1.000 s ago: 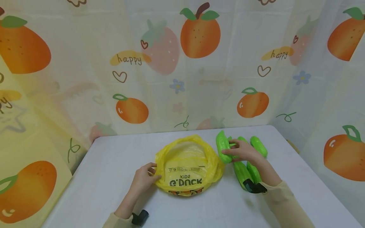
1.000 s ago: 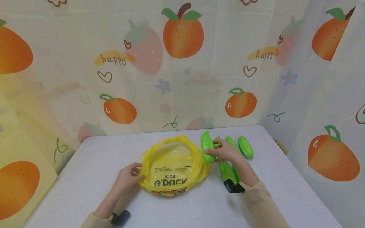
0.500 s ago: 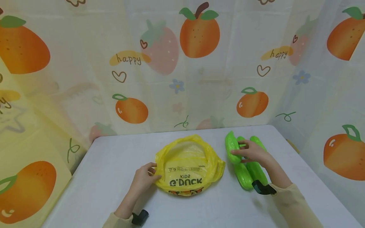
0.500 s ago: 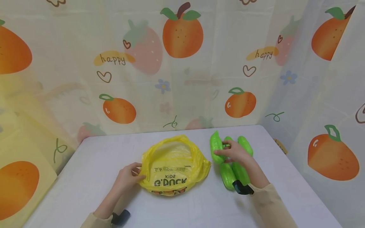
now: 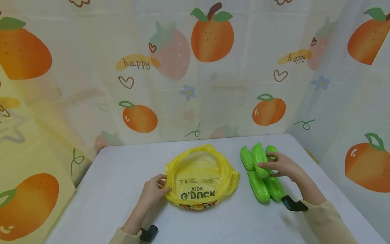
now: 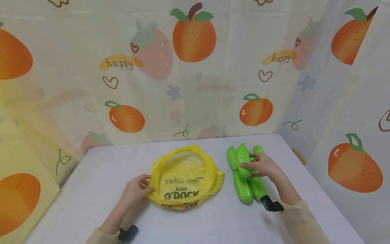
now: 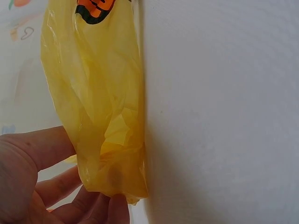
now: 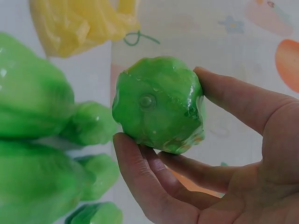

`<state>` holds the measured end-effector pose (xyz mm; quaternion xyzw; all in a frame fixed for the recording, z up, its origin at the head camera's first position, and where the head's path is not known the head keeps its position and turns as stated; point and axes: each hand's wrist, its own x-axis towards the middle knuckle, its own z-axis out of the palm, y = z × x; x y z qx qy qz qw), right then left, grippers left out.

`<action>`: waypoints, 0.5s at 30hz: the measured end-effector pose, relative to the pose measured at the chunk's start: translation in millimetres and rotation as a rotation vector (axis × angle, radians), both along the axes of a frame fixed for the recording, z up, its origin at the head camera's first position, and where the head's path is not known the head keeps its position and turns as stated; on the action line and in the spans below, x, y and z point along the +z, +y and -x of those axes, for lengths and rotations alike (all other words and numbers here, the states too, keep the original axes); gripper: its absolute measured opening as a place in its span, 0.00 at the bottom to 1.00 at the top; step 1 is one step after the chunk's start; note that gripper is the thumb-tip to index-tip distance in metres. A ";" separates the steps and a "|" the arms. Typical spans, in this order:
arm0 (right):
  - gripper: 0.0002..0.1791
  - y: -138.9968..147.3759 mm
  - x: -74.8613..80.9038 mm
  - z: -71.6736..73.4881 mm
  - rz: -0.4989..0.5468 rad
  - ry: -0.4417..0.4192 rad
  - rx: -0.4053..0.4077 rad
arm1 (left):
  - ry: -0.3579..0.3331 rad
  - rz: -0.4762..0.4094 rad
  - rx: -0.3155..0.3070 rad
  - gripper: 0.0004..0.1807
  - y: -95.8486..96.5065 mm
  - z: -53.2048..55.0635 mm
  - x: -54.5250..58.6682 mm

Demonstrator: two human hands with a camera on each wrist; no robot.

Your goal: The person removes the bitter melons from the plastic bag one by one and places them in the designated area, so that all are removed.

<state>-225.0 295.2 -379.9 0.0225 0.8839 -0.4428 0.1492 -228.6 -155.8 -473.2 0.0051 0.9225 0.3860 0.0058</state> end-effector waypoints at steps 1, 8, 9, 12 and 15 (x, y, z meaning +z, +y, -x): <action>0.52 2.2 -0.3 -0.5 -0.002 -0.003 -0.003 | 0.001 0.001 -0.002 0.24 0.0 0.1 0.0; 0.53 15.1 -1.0 -5.9 -0.026 -0.016 -0.004 | 0.007 -0.002 -0.002 0.24 -0.4 0.9 -2.0; 0.53 16.7 -1.2 -6.5 -0.028 -0.020 -0.007 | 0.008 -0.003 -0.003 0.24 -0.3 0.8 -1.9; 0.54 21.6 -2.7 -8.0 -0.042 -0.027 -0.018 | 0.009 -0.005 -0.003 0.24 -0.2 0.7 -1.7; 0.54 26.5 -4.2 -9.4 -0.049 -0.030 -0.027 | 0.010 -0.001 -0.004 0.24 0.2 0.7 -1.4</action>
